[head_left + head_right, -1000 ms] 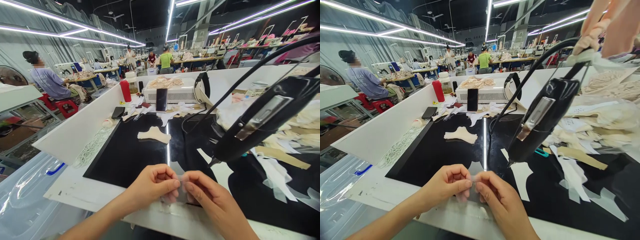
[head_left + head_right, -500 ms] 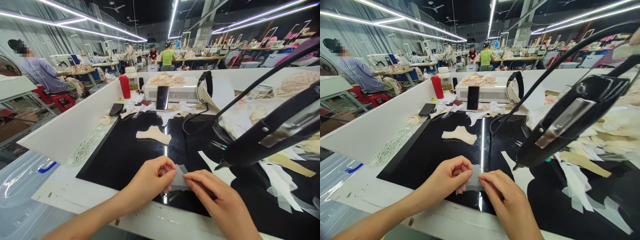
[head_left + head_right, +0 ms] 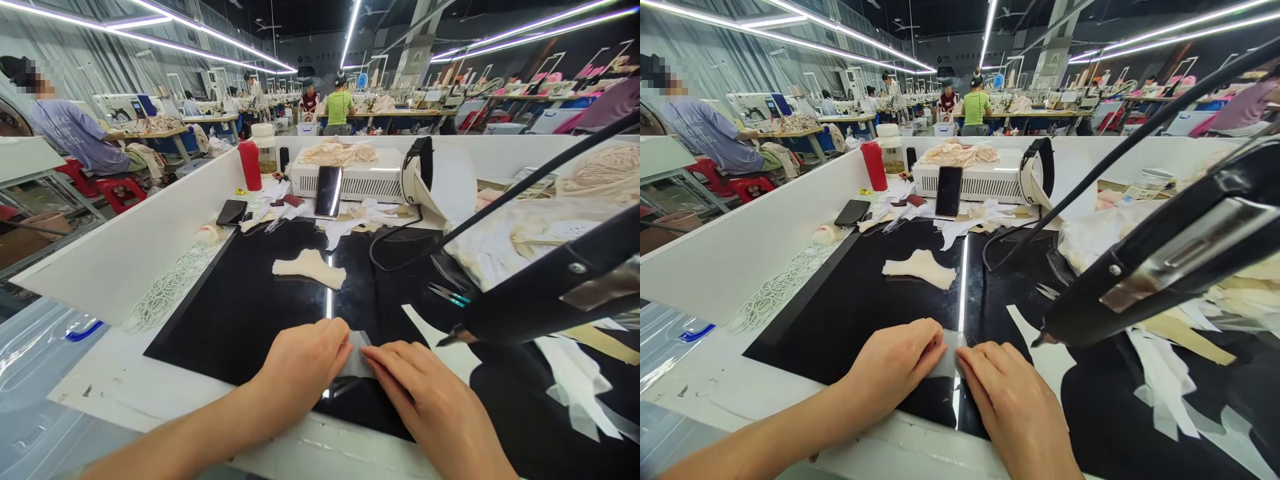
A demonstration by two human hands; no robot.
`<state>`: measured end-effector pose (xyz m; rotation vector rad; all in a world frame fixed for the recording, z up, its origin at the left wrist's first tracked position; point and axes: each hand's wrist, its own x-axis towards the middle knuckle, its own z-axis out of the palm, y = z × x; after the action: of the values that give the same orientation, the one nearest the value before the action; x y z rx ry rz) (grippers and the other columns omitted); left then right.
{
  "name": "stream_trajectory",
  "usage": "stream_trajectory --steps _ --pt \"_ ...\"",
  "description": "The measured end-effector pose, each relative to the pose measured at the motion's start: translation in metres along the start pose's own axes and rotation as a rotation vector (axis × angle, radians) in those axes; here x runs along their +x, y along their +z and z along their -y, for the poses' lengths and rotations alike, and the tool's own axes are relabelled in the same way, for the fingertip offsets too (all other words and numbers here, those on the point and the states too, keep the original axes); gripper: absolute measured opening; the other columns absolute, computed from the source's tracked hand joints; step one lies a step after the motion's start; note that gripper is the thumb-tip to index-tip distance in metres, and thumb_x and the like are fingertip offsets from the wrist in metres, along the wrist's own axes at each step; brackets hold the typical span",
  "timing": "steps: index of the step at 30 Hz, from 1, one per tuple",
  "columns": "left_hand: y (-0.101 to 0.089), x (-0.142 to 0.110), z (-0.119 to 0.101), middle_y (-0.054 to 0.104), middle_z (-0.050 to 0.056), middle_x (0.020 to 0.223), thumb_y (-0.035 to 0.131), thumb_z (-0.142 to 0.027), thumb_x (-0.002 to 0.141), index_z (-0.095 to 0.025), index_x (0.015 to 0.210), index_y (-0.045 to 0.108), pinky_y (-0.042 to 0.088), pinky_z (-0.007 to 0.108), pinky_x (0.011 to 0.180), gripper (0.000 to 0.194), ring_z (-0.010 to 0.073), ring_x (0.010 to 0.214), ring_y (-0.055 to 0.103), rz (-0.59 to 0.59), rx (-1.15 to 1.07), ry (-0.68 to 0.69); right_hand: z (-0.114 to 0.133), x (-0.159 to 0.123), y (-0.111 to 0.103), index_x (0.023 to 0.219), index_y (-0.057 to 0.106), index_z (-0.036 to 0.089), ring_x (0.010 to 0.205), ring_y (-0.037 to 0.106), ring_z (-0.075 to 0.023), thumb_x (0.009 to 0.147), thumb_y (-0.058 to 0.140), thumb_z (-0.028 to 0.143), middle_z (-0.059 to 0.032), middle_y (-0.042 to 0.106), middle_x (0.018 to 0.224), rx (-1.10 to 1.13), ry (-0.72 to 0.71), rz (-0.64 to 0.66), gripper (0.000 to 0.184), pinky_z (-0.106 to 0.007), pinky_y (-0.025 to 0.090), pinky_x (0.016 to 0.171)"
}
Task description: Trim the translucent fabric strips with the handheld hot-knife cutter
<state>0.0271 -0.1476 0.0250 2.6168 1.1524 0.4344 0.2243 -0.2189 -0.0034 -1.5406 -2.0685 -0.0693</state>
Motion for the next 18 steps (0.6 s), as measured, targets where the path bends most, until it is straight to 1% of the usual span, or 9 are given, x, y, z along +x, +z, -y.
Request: stream_trajectory --steps 2,5,10,14,18 --pt "0.0010 -0.0003 0.0003 0.064 -0.002 0.078 0.054 -0.024 0.104 -0.020 0.087 0.055 0.033 0.029 0.055 0.018 0.0157 0.063 0.061 -0.003 0.093 0.049 -0.0002 0.0028 0.0002 0.107 0.073 0.023 0.072 0.065 -0.0174 0.110 0.038 0.031 -0.0048 0.074 0.090 -0.002 -0.038 -0.008 0.035 -0.031 0.051 0.064" --pt "0.0018 -0.0008 0.0010 0.062 -0.002 0.075 0.056 -0.023 0.104 -0.021 0.083 0.055 0.029 0.031 0.052 0.021 0.0156 0.060 0.058 -0.019 0.156 0.082 0.0004 0.0061 0.0010 0.103 0.074 0.022 0.071 0.064 -0.0169 0.110 0.039 0.029 -0.0042 0.073 0.086 -0.001 -0.052 -0.014 0.036 -0.031 0.050 0.064" --pt "0.0024 -0.0012 0.0017 0.062 -0.001 0.075 0.058 -0.023 0.103 -0.020 0.083 0.056 0.029 0.032 0.051 0.020 0.0161 0.061 0.059 -0.029 0.162 0.091 -0.0009 0.0029 0.0050 0.105 0.074 0.021 0.072 0.062 -0.0179 0.110 0.041 0.028 -0.0041 0.072 0.086 -0.005 -0.049 -0.009 0.034 -0.033 0.049 0.066" --pt "0.0013 -0.0007 0.0018 0.061 -0.002 0.074 0.057 -0.023 0.103 -0.020 0.081 0.055 0.029 0.030 0.052 0.022 0.0142 0.059 0.056 -0.029 0.154 0.083 -0.0044 -0.0005 0.0077 0.109 0.072 0.023 0.074 0.061 -0.0185 0.110 0.041 0.030 -0.0041 0.071 0.090 0.005 -0.015 0.008 0.032 -0.034 0.047 0.069" --pt "0.0024 -0.0002 0.0030 0.061 -0.002 0.074 0.057 -0.023 0.103 -0.020 0.081 0.055 0.028 0.030 0.052 0.022 0.0143 0.059 0.055 -0.042 0.148 0.084 -0.0052 0.0015 0.0068 0.108 0.072 0.022 0.074 0.061 -0.0184 0.110 0.043 0.028 -0.0038 0.071 0.088 0.022 -0.044 -0.004 0.030 -0.033 0.047 0.069"
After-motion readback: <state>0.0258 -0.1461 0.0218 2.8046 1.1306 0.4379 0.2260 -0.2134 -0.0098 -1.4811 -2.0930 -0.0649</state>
